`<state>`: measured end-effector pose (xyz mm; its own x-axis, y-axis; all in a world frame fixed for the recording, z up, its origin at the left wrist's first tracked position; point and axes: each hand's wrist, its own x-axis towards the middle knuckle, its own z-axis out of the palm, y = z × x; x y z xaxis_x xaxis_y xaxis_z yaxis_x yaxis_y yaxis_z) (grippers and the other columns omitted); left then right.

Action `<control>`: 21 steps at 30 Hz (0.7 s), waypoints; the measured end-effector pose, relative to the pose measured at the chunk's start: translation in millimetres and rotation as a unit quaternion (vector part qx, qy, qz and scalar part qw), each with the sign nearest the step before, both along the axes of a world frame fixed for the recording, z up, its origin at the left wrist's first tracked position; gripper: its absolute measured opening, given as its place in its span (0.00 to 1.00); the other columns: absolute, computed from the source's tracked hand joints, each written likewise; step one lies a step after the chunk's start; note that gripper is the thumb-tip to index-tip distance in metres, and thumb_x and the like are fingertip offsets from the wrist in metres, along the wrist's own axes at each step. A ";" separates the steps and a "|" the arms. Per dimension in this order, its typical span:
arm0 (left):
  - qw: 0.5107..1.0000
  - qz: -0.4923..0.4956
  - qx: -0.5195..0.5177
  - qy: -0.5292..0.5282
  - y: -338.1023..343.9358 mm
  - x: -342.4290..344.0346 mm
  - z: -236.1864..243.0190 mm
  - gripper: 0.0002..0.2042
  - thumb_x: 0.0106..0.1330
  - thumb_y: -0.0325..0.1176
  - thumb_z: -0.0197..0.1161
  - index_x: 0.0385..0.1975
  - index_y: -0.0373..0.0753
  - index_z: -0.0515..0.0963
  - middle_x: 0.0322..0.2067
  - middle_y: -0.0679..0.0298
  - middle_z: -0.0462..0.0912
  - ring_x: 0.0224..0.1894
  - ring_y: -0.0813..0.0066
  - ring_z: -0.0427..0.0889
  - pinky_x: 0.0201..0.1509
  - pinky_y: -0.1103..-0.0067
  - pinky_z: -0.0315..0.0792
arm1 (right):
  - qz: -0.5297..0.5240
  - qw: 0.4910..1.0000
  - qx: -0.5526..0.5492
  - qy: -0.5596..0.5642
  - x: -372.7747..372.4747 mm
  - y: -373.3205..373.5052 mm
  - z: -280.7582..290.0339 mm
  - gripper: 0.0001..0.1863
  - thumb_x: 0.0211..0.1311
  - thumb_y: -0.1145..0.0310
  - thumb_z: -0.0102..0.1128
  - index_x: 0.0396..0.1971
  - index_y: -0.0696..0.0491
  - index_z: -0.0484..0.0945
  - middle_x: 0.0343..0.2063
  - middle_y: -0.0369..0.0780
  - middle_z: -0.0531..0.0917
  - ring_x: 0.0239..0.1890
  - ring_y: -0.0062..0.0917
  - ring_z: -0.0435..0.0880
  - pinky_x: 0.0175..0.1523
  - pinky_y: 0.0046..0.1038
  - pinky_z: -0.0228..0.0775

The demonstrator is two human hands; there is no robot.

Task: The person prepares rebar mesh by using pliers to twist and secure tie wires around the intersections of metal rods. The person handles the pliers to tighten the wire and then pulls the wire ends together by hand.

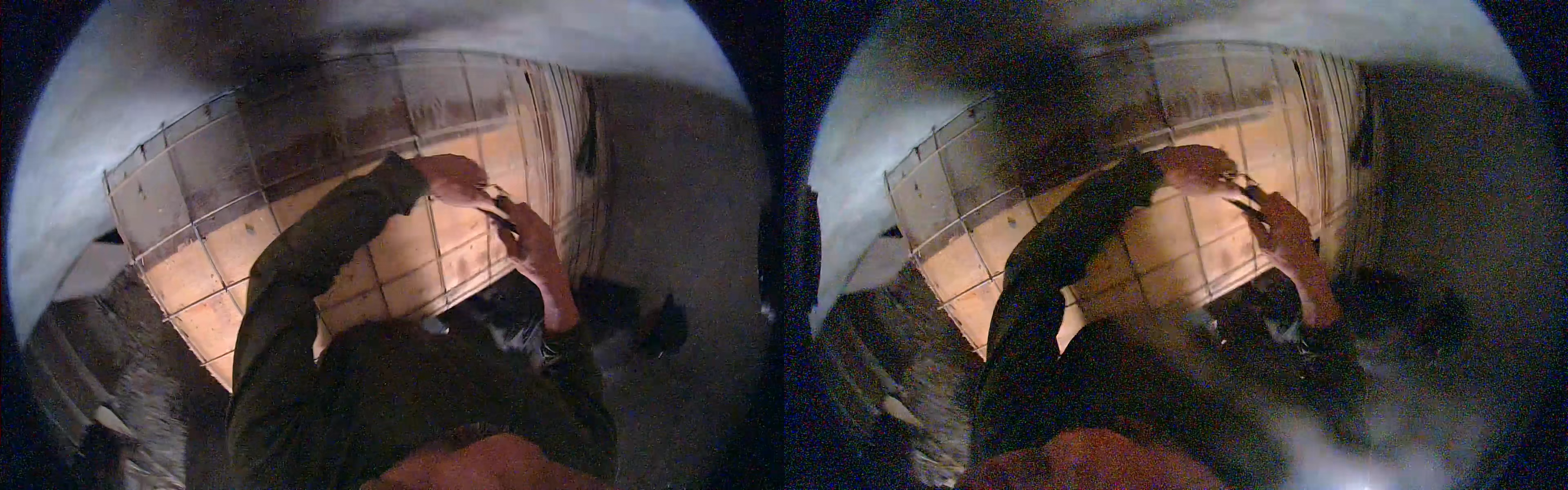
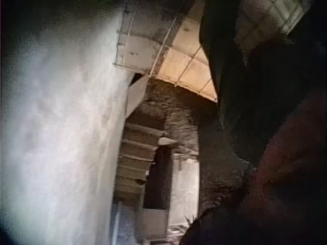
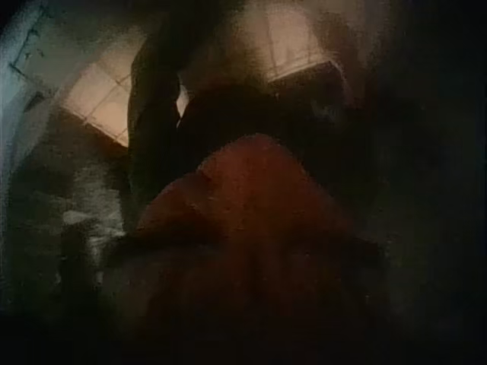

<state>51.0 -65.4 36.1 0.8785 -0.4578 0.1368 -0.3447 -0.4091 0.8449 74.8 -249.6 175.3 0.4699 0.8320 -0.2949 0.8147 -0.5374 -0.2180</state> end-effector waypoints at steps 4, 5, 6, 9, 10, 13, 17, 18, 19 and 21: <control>0.984 -0.045 -0.044 0.167 -16.8 -59.3 -15.4 0.17 0.67 0.45 0.46 0.36 0.36 0.74 0.31 0.49 0.76 0.38 0.52 0.76 0.44 0.64 0.70 | 0.041 0.995 -0.072 0.063 -48.4 -27.6 -18.8 0.23 0.54 0.67 0.57 0.52 0.52 0.70 0.40 0.46 0.78 0.43 0.41 0.76 0.47 0.39 0.68; 0.984 -0.031 -0.051 0.170 -22.5 -70.7 -22.5 0.17 0.67 0.45 0.45 0.33 0.36 0.73 0.29 0.50 0.75 0.34 0.52 0.75 0.42 0.63 0.70 | 0.053 0.994 -0.035 0.086 -60.2 -38.1 -22.8 0.23 0.55 0.67 0.57 0.53 0.50 0.70 0.42 0.45 0.77 0.43 0.40 0.76 0.48 0.40 0.67; 0.983 -0.015 -0.060 0.173 -30.0 -82.8 -30.2 0.17 0.67 0.44 0.45 0.30 0.35 0.72 0.27 0.50 0.75 0.31 0.51 0.75 0.39 0.62 0.69 | 0.076 0.991 0.039 0.098 -70.9 -51.9 -26.6 0.23 0.55 0.66 0.57 0.53 0.48 0.70 0.44 0.45 0.77 0.44 0.40 0.76 0.49 0.39 0.67; 0.966 0.126 -0.141 0.176 -39.3 -105.6 -34.9 0.16 0.68 0.42 0.43 0.27 0.35 0.70 0.22 0.54 0.72 0.26 0.57 0.73 0.34 0.63 0.68 | -0.005 0.988 0.059 0.141 -102.7 -85.8 -39.5 0.21 0.52 0.68 0.59 0.49 0.46 0.73 0.47 0.42 0.76 0.47 0.37 0.75 0.49 0.38 0.67; 0.968 0.114 -0.128 0.182 -37.8 -111.1 -33.2 0.16 0.68 0.42 0.43 0.27 0.35 0.70 0.22 0.54 0.72 0.26 0.57 0.73 0.34 0.63 0.68 | -0.031 0.984 0.049 0.170 -109.1 -95.4 -42.7 0.20 0.52 0.68 0.60 0.48 0.47 0.73 0.47 0.42 0.76 0.48 0.37 0.75 0.49 0.38 0.67; 0.941 0.244 -0.141 0.187 -31.2 -120.9 -14.3 0.14 0.67 0.41 0.47 0.28 0.37 0.69 0.20 0.63 0.68 0.20 0.74 0.69 0.27 0.76 0.68 | -0.045 0.973 0.086 0.210 -117.9 -114.9 -38.8 0.18 0.53 0.69 0.60 0.46 0.51 0.74 0.49 0.42 0.75 0.48 0.38 0.75 0.50 0.38 0.67; 0.736 0.386 -0.382 0.404 -39.0 -135.1 13.9 0.11 0.68 0.40 0.48 0.31 0.39 0.70 0.21 0.70 0.66 0.20 0.79 0.66 0.24 0.80 0.64 | -0.141 0.923 0.278 0.225 -156.7 -184.7 -120.8 0.16 0.57 0.68 0.59 0.46 0.54 0.74 0.50 0.43 0.75 0.48 0.38 0.75 0.51 0.37 0.68; 0.709 0.437 -0.402 0.381 -42.1 -140.2 15.8 0.11 0.68 0.40 0.48 0.34 0.40 0.71 0.21 0.72 0.65 0.21 0.82 0.65 0.24 0.82 0.63 | -0.210 0.891 0.284 0.286 -170.7 -198.7 -150.9 0.16 0.58 0.66 0.58 0.45 0.56 0.74 0.48 0.44 0.75 0.48 0.38 0.76 0.51 0.36 0.68; 0.714 0.439 -0.390 0.381 -42.5 -143.7 19.1 0.11 0.68 0.40 0.48 0.34 0.40 0.71 0.21 0.72 0.65 0.21 0.82 0.65 0.24 0.82 0.63 | -0.242 0.868 0.291 0.321 -169.3 -201.0 -152.6 0.16 0.59 0.65 0.57 0.45 0.56 0.74 0.48 0.45 0.75 0.47 0.38 0.76 0.51 0.36 0.68; 0.770 0.533 -0.234 0.261 -41.5 -156.9 30.1 0.14 0.68 0.41 0.49 0.42 0.37 0.73 0.20 0.74 0.63 0.21 0.86 0.62 0.23 0.86 0.58 | -0.241 0.857 0.267 0.368 -148.0 -193.1 -117.6 0.15 0.61 0.63 0.55 0.43 0.57 0.73 0.44 0.46 0.76 0.46 0.38 0.77 0.50 0.35 0.69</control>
<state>-105.9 -106.9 66.2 0.7127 0.5528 -0.4319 0.4125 0.1677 0.8954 -73.2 -442.7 57.7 0.6469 0.7024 -0.2970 0.0621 -0.4367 -0.8975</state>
